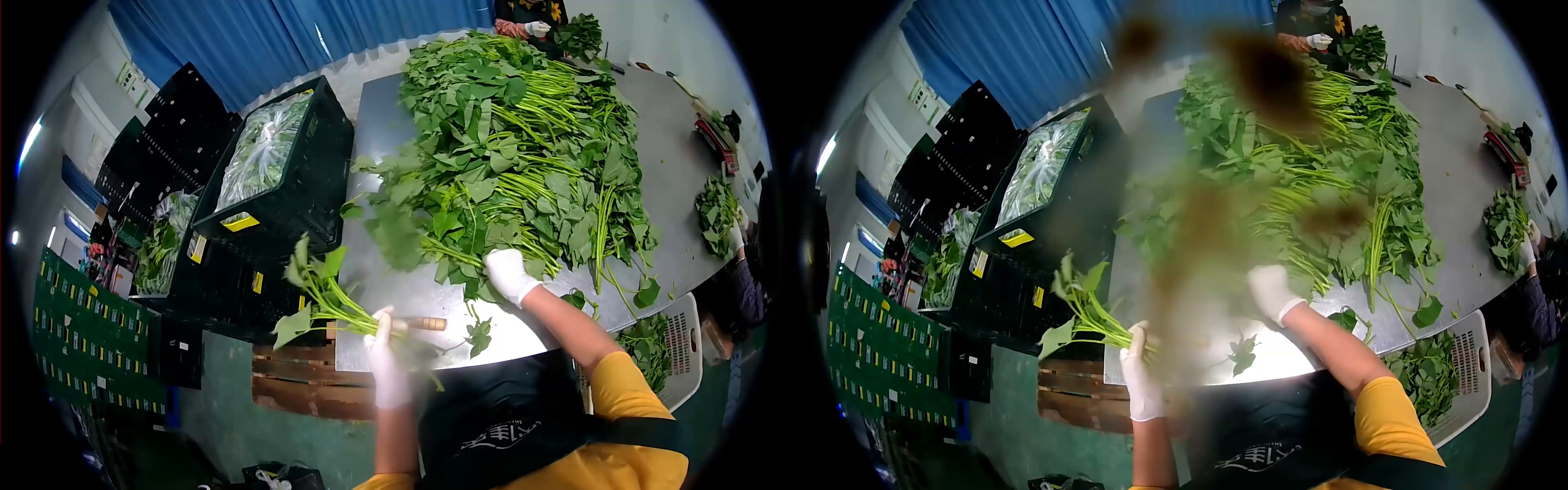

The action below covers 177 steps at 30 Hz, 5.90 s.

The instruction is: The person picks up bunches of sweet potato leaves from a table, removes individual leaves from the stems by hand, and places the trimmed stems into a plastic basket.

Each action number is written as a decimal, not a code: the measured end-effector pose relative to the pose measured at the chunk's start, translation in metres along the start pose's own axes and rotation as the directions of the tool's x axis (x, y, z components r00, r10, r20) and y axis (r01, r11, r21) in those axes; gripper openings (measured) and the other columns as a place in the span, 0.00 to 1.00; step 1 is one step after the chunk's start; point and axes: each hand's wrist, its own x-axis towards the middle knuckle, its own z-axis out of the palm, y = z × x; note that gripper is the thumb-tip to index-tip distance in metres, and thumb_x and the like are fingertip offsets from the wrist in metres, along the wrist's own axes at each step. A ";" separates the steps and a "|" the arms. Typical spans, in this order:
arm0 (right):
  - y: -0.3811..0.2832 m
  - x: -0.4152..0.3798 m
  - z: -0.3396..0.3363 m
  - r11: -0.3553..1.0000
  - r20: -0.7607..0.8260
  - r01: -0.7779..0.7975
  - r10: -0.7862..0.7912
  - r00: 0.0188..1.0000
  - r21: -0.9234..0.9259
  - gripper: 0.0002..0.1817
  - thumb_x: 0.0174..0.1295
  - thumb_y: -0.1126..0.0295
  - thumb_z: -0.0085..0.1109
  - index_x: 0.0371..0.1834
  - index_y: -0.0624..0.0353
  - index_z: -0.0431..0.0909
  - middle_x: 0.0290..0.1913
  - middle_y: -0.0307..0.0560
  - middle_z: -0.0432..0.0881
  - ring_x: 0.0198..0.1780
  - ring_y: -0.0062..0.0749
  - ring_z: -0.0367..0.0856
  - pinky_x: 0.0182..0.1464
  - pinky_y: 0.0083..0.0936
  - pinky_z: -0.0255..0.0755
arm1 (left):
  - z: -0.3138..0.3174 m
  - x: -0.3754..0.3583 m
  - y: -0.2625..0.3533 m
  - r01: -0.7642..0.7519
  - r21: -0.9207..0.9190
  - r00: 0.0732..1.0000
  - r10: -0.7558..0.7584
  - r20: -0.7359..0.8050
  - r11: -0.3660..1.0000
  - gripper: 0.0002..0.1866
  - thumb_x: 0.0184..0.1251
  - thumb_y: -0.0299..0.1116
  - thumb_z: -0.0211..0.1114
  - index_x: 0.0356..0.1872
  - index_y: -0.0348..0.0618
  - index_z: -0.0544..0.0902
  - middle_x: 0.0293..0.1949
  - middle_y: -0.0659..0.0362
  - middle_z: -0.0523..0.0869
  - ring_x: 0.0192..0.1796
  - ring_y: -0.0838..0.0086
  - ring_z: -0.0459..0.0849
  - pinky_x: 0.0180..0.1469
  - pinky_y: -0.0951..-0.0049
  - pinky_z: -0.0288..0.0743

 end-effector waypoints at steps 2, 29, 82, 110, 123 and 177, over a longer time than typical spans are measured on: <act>0.005 -0.001 -0.023 0.986 -0.047 -0.046 0.054 0.997 0.157 0.10 0.56 0.62 0.58 0.26 0.55 0.82 0.26 0.50 0.80 0.31 0.46 0.81 0.33 0.38 0.72 | -0.005 0.005 -0.004 -0.019 0.022 1.000 0.018 0.012 1.000 0.11 0.70 0.35 0.57 0.46 0.40 0.77 0.33 0.62 0.79 0.32 0.79 0.75 0.36 0.79 0.69; -0.001 -0.121 -0.111 0.283 0.063 -0.033 -0.096 0.993 0.959 0.13 0.65 0.66 0.54 0.41 0.67 0.81 0.28 0.43 0.84 0.25 0.22 0.78 0.28 0.17 0.70 | 0.086 -0.027 -0.067 0.253 -0.030 0.868 -0.213 0.449 0.967 0.12 0.63 0.20 0.61 0.47 0.28 0.76 0.28 0.58 0.81 0.25 0.79 0.77 0.28 0.81 0.72; 0.005 -0.108 -0.103 -0.615 0.258 -0.209 -0.010 0.966 0.760 0.17 0.65 0.69 0.55 0.53 0.71 0.74 0.40 0.49 0.81 0.38 0.33 0.80 0.46 0.32 0.76 | 0.093 -0.026 -0.090 0.031 0.208 0.787 -0.152 0.599 0.978 0.09 0.62 0.22 0.61 0.43 0.33 0.80 0.33 0.58 0.85 0.26 0.85 0.73 0.29 0.85 0.67; 0.023 -0.155 -0.126 -0.531 0.260 0.056 0.501 0.825 0.846 0.05 0.64 0.73 0.54 0.33 0.62 0.74 0.27 0.41 0.78 0.31 0.25 0.78 0.32 0.18 0.72 | 0.082 0.007 -0.048 0.403 -0.228 0.906 -0.352 0.234 0.886 0.13 0.67 0.43 0.61 0.40 0.43 0.78 0.23 0.66 0.76 0.20 0.85 0.69 0.22 0.86 0.60; -0.010 -0.113 -0.136 -0.281 0.303 -0.232 0.245 0.921 0.931 0.11 0.61 0.72 0.59 0.45 0.65 0.80 0.34 0.37 0.83 0.31 0.13 0.78 0.32 0.11 0.69 | 0.097 -0.027 -0.074 0.082 0.216 0.830 -0.186 0.525 0.973 0.08 0.64 0.25 0.62 0.42 0.34 0.80 0.26 0.62 0.81 0.25 0.82 0.75 0.27 0.85 0.67; 0.033 -0.135 -0.132 0.680 -0.286 -0.012 0.325 0.902 0.733 0.06 0.55 0.72 0.63 0.33 0.61 0.82 0.28 0.45 0.80 0.29 0.26 0.79 0.33 0.22 0.71 | 0.112 -0.059 -0.114 -0.045 0.260 0.863 -0.093 0.496 0.965 0.06 0.65 0.26 0.61 0.39 0.33 0.82 0.28 0.62 0.83 0.28 0.83 0.77 0.32 0.83 0.70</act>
